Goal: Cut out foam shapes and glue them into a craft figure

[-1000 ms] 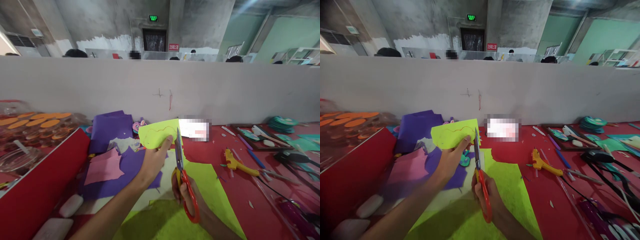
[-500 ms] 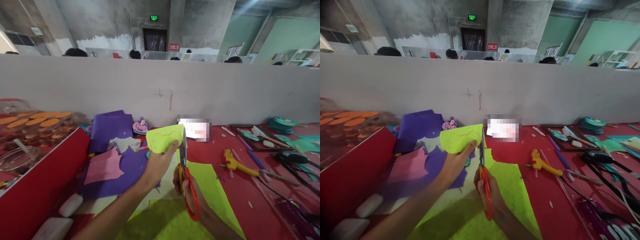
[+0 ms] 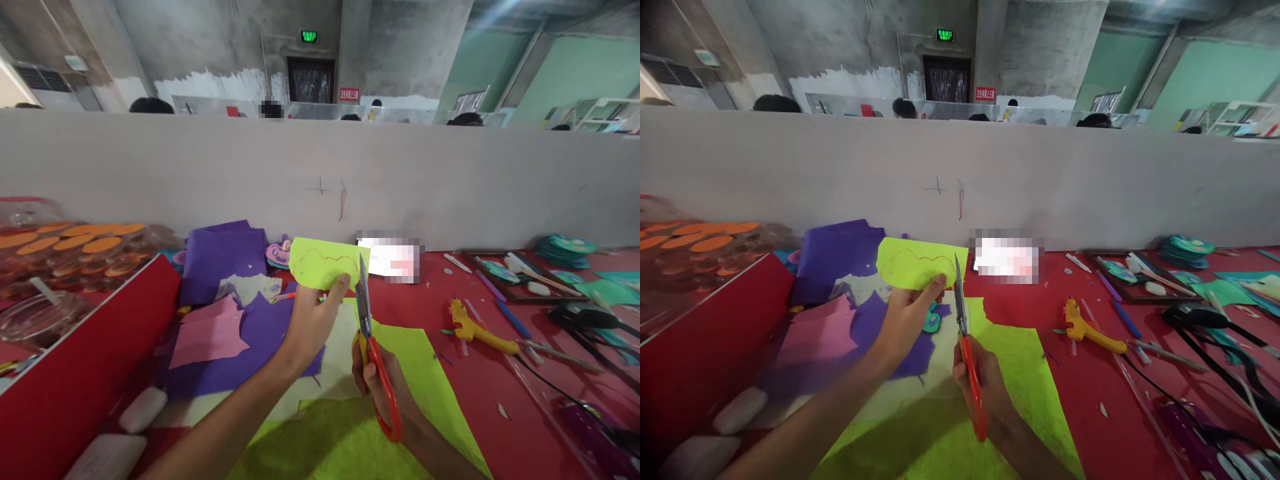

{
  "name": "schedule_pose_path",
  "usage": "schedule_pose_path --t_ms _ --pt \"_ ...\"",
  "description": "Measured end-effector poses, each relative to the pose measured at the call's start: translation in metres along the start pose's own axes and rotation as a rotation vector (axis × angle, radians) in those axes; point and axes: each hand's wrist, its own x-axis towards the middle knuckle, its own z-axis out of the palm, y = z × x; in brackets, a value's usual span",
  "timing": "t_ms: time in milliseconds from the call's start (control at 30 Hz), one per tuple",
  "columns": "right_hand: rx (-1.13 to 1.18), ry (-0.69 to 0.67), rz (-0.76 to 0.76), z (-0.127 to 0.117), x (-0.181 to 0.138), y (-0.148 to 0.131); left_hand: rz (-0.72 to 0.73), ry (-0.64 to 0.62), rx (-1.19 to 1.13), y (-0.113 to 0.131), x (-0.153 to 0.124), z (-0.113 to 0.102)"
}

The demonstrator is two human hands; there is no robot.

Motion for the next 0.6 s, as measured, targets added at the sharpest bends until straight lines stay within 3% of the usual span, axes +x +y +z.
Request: schedule_pose_path --t_ms 600 --pt "0.037 -0.02 0.005 0.0019 -0.0009 -0.0009 0.091 -0.022 0.06 -0.0064 0.0058 -0.0036"
